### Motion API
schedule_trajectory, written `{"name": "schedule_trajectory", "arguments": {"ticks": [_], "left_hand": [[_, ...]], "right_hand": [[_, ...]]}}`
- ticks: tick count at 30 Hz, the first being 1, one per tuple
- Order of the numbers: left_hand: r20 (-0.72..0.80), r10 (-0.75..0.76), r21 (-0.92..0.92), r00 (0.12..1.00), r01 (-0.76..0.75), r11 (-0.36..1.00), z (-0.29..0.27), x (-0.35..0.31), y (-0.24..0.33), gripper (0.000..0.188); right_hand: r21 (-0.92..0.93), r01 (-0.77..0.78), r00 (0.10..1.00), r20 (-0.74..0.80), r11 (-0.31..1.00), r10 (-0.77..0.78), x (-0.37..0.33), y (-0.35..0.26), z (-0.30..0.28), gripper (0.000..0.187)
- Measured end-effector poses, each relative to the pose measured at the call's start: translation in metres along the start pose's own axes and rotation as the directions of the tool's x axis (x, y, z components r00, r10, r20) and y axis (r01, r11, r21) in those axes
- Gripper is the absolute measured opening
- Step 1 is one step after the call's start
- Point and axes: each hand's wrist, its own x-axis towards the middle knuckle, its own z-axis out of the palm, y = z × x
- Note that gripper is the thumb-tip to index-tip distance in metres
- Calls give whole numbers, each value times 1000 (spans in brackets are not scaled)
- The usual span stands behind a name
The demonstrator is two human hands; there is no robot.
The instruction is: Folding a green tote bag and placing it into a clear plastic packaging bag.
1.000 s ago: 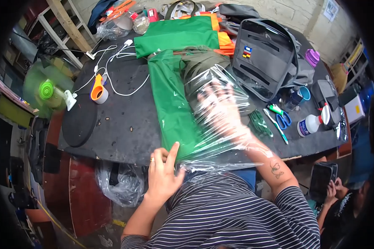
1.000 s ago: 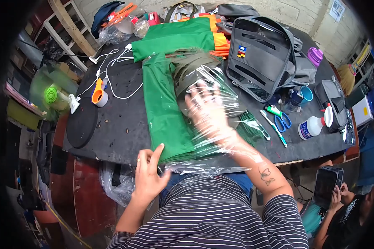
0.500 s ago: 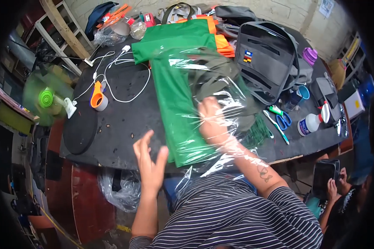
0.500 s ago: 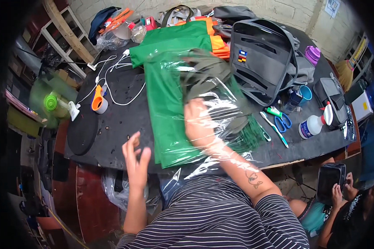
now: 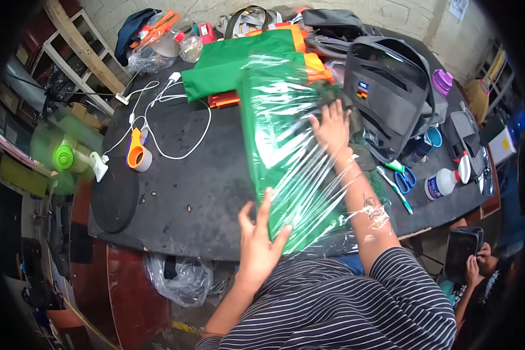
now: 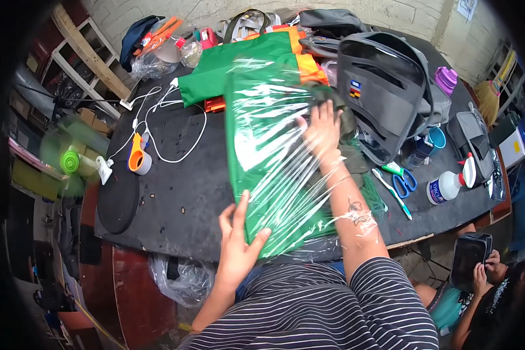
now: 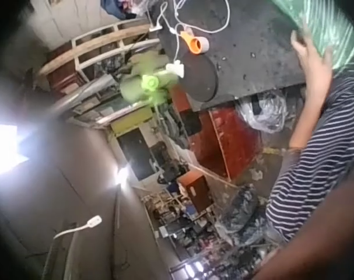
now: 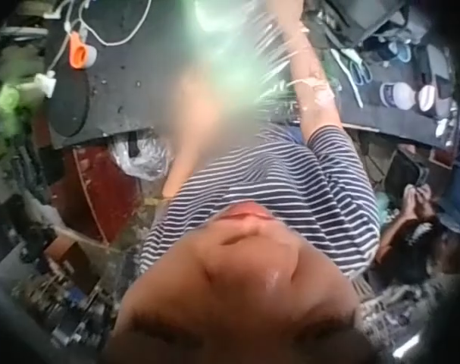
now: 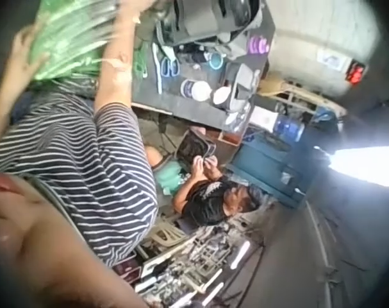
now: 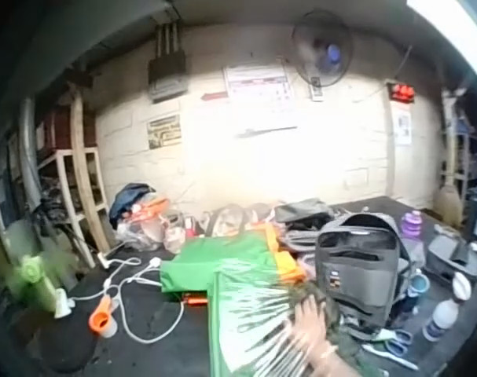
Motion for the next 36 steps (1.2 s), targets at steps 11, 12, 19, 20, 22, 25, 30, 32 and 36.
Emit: {"name": "schedule_trajectory", "arguments": {"ticks": [11,12,19,20,22,25,30,32,36], "left_hand": [[-70,-140,-223,988,122,967,-11,-12,-51,78],[-78,-150,-222,986,130,966,-17,-20,-58,78],[-85,414,-50,906,-419,907,-58,56,9,69],[-24,455,-123,890,-454,882,-55,79,26,61],[-20,394,44,919,-393,919,-36,134,36,52],[-127,372,701,919,-182,689,15,212,-9,57],[47,316,784,948,-232,577,89,216,-23,63],[60,290,795,955,-222,565,95,221,-26,61],[-61,439,647,897,-299,701,77,246,-80,59]], "right_hand": [[9,134,985,111,991,-134,-46,-50,-20,65],[-20,161,968,200,987,-154,-56,-70,-45,63],[110,304,924,206,946,-321,-12,-69,-82,41],[13,274,907,328,962,-263,-8,-70,-75,47],[-34,179,937,312,983,-159,-5,-75,-72,52],[-126,87,968,246,988,-54,-8,-64,-54,63],[-9,-213,928,312,977,205,-29,0,-18,75],[-57,-206,919,330,977,214,-25,5,-13,76],[17,-196,899,402,980,172,-34,-30,-18,83]]}}
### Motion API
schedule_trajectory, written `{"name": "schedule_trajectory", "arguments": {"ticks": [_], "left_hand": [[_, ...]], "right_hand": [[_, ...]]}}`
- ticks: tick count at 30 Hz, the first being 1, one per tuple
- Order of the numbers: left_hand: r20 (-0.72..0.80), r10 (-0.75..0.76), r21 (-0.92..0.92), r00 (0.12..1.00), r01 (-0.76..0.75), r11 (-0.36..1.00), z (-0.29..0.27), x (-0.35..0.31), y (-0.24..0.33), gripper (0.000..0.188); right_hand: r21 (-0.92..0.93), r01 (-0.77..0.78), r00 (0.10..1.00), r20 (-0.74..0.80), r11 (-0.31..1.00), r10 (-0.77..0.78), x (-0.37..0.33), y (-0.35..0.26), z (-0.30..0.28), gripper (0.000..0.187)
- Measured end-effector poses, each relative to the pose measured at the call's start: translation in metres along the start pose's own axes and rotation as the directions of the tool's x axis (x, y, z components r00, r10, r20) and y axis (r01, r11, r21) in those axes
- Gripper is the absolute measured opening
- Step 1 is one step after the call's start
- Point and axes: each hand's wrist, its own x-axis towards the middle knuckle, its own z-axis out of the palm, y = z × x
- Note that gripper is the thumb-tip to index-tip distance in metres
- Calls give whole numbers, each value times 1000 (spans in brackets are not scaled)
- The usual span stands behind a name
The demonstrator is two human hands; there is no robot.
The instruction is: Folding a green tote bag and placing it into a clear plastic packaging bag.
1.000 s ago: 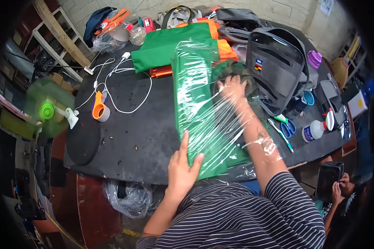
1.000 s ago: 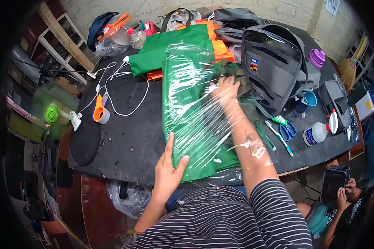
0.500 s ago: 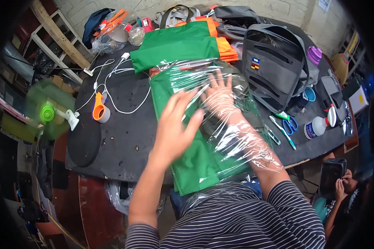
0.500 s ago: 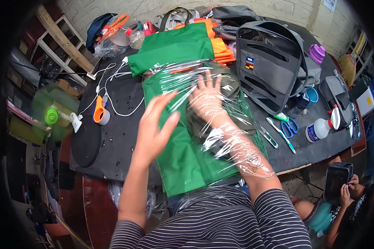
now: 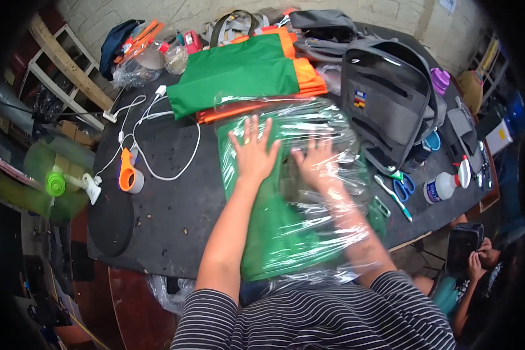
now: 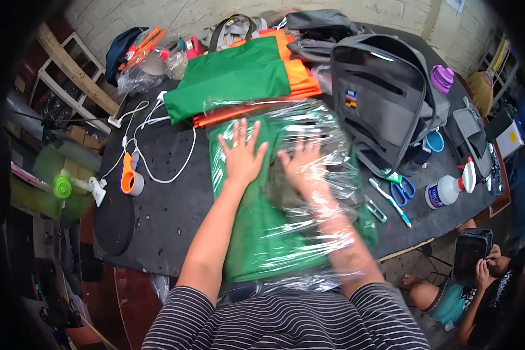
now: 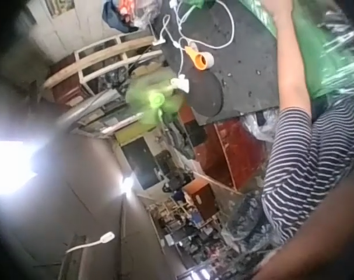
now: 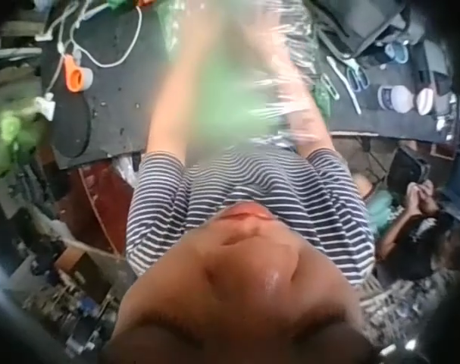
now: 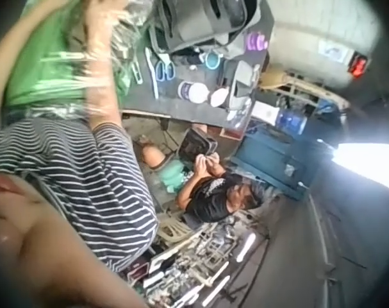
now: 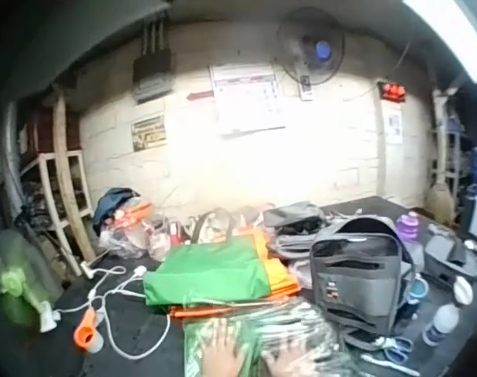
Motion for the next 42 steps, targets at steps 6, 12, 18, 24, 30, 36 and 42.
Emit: {"name": "schedule_trajectory", "arguments": {"ticks": [6,12,18,24,30,36,42], "left_hand": [[78,-4,-323,997,29,946,-23,-17,-37,67],[336,379,-482,862,-188,856,-183,-123,42,107],[246,184,-303,951,-105,947,-200,-254,50,49],[-199,253,-296,947,-304,905,-236,-247,51,20],[-90,-202,-325,975,163,932,-182,-324,40,57],[-14,-410,-530,912,341,777,-155,-317,61,83],[-213,-388,-526,897,229,819,-152,-318,53,77]], "right_hand": [[41,49,997,-66,998,-46,3,-22,13,82],[-20,70,986,-148,997,-72,-6,-11,19,82],[-108,125,991,-34,986,-130,-39,-60,29,83],[146,177,981,-110,973,-161,9,-74,25,76],[179,325,943,-137,929,-304,-1,-101,18,64],[3,536,823,-224,844,-522,-79,-69,0,67],[335,798,580,-204,501,-788,-198,-19,-34,72]]}}
